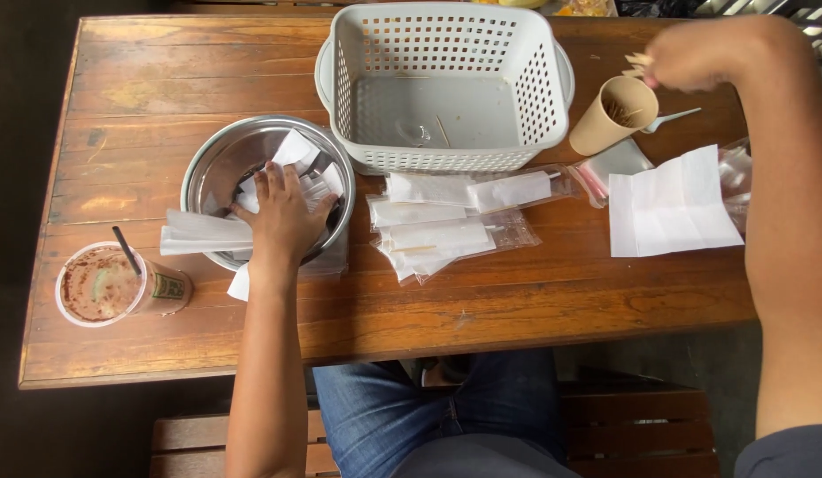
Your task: The person inserts a small wooden stick into a plastic packet and then moves several pre-packaged sets of napkins and plastic cutlery between a metal bowl and a white plastic basket on a wooden table.
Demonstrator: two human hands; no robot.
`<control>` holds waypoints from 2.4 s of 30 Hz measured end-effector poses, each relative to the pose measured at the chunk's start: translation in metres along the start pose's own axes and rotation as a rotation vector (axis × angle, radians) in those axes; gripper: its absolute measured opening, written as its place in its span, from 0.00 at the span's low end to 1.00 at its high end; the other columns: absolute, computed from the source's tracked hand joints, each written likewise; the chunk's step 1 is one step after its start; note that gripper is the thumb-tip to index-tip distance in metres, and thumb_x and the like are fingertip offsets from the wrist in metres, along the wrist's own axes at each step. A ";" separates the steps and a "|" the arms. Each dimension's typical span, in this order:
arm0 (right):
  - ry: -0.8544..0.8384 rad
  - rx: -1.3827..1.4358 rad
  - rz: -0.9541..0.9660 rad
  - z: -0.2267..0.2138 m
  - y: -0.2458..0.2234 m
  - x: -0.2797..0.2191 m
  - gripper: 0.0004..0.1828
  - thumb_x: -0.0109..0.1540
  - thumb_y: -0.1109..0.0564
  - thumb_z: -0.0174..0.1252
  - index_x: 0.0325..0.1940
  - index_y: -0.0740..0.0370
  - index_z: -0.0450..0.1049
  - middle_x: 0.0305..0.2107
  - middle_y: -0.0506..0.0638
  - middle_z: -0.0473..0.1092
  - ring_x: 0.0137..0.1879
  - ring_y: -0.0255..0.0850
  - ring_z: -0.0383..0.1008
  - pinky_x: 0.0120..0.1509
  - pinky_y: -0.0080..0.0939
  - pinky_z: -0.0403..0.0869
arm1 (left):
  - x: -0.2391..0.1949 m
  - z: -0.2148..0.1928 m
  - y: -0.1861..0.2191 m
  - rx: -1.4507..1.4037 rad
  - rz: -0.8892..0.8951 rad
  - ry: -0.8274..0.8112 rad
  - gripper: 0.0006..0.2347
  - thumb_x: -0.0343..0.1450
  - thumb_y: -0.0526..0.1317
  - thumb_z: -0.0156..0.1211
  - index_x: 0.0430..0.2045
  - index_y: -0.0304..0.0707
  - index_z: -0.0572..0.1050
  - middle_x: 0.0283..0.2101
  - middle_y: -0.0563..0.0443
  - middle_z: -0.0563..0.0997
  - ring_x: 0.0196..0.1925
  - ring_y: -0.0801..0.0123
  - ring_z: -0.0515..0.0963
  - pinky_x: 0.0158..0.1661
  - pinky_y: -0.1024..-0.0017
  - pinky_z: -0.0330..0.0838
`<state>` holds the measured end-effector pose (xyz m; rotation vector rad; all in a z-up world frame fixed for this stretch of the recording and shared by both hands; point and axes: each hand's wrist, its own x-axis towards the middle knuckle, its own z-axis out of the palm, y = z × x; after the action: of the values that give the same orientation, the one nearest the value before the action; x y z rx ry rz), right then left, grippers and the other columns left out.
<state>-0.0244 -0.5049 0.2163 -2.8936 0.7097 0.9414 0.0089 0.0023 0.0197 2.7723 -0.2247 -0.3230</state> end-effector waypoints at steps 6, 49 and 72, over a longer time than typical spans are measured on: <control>-0.103 -0.004 0.180 0.022 -0.023 -0.045 0.21 0.70 0.56 0.47 0.64 0.63 0.74 0.65 0.63 0.65 0.66 0.63 0.66 0.64 0.64 0.65 | -0.002 -0.003 0.003 -0.003 -0.005 -0.027 0.40 0.72 0.65 0.46 0.73 0.35 0.50 0.78 0.37 0.44 0.80 0.46 0.39 0.60 0.16 0.35; 1.313 0.490 -0.169 0.336 -0.019 -0.084 0.12 0.64 0.73 0.59 0.51 0.74 0.80 0.46 0.67 0.77 0.51 0.64 0.78 0.56 0.55 0.76 | -0.027 -0.027 -0.018 0.079 0.089 0.211 0.35 0.74 0.58 0.56 0.71 0.31 0.60 0.61 0.30 0.77 0.67 0.43 0.73 0.65 0.26 0.43; 1.098 0.402 -1.105 0.192 -0.365 -0.045 0.16 0.62 0.67 0.56 0.48 0.52 0.81 0.42 0.49 0.78 0.49 0.47 0.81 0.53 0.47 0.79 | -0.038 0.006 -0.046 0.070 0.200 0.319 0.25 0.75 0.55 0.56 0.56 0.31 0.72 0.48 0.37 0.82 0.56 0.48 0.82 0.64 0.38 0.59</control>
<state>-0.0075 -0.1291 0.0402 -2.5061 -0.6735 -0.8109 -0.0234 0.0503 0.0059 2.7872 -0.4345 0.1793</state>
